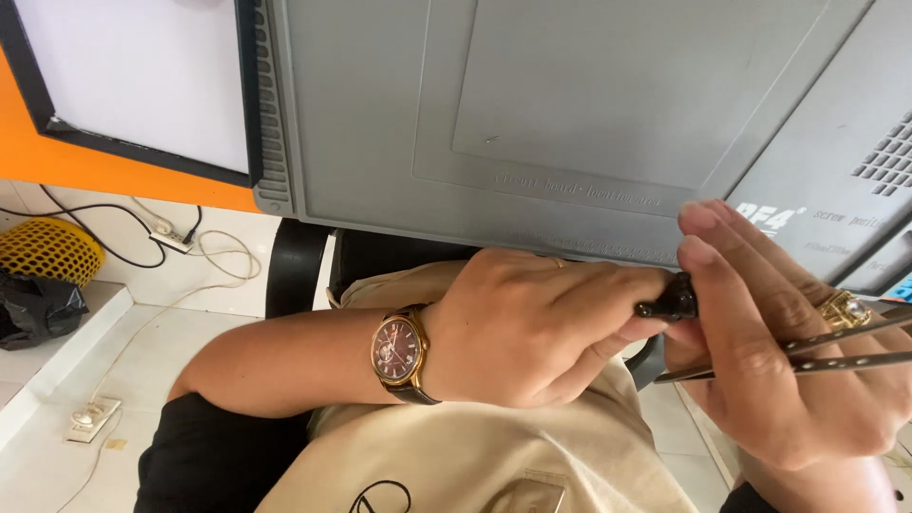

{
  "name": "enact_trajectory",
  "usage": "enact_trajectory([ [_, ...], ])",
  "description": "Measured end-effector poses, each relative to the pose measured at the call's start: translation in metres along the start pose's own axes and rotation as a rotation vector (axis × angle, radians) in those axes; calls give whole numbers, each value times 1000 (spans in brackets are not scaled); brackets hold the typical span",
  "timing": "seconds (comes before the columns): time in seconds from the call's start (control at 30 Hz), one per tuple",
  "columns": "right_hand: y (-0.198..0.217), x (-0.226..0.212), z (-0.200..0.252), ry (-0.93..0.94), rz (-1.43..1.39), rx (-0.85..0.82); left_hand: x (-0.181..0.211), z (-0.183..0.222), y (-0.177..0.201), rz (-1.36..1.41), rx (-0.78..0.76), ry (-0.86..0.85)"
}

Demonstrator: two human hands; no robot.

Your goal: Soldering internal components and reassembling a wireless earbud at a repair station.

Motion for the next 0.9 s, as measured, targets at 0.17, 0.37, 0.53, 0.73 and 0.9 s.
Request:
enact_trajectory([
  [0.17, -4, 5, 8, -38, -110, 68, -1, -11, 13, 324, -137, 117],
  [0.37, -6, 7, 7, 54, -76, 134, 2, -9, 20, 293, -37, 49],
  [0.53, -11, -4, 4, -55, -143, 186, 6, -5, 18, 157, 66, -22],
  [0.73, -12, -8, 7, -85, -168, 163, 7, 3, 10, 2, -3, -71],
  [0.9, -10, -7, 5, -5, -173, 119, 9, 5, -1, -15, -101, -60],
])
Point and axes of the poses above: each hand's wrist, its own z-axis away from the middle knuckle, its own y-axis out of the back of the hand, x = y × z, the point moved 5 cm from there along -z, towards the middle knuckle, and after that the axes turned 6 degrees about -x, right-handed, at the moved point
